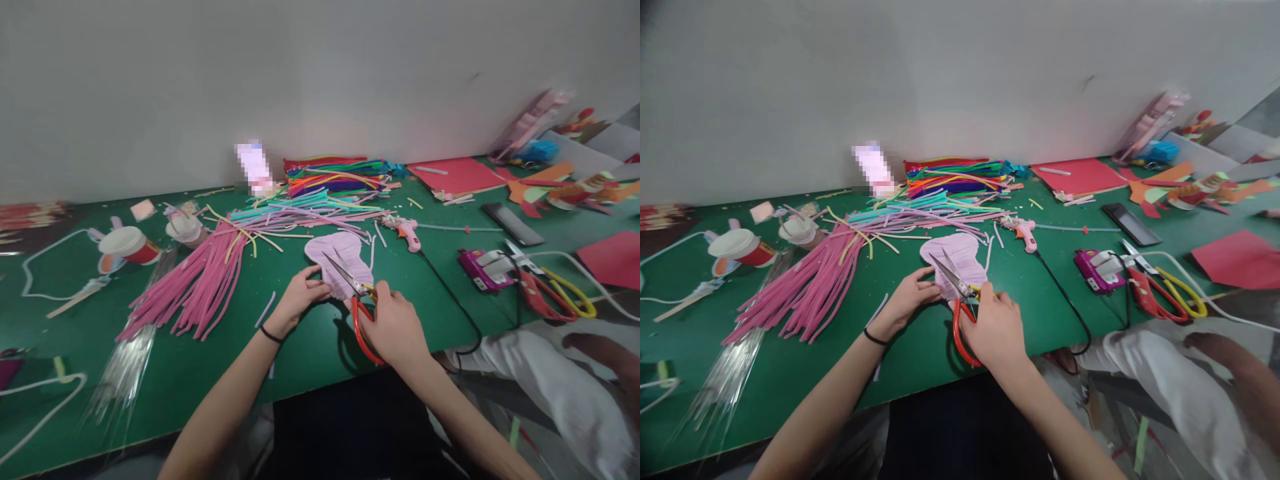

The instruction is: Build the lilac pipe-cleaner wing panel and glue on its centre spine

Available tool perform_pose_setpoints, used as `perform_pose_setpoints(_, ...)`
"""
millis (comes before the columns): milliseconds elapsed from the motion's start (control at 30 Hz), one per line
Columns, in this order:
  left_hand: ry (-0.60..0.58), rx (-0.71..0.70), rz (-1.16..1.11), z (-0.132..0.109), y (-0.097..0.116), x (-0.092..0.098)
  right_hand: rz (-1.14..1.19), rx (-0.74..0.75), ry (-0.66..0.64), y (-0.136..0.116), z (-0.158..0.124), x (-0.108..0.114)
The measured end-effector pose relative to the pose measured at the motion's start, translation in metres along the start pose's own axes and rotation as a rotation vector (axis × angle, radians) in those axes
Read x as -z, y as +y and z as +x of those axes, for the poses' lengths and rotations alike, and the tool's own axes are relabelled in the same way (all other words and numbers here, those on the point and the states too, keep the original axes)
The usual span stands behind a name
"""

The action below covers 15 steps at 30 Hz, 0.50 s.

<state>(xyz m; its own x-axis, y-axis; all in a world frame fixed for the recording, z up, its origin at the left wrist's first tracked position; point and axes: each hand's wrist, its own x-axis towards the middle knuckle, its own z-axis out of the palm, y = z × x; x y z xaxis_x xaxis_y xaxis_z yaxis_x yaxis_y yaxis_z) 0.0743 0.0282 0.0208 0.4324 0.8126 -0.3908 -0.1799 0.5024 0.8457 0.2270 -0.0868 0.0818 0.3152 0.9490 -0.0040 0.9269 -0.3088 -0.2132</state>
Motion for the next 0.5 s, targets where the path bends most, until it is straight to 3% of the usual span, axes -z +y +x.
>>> perform_pose_setpoints(267,0.202,-0.155,-0.147,0.005,0.011,0.01,0.06,0.129,0.128,0.003,0.0,-0.014)
perform_pose_setpoints(500,0.144,-0.136,-0.167,0.001,0.009,0.014,0.036,0.213,0.117,0.006,0.009,-0.027)
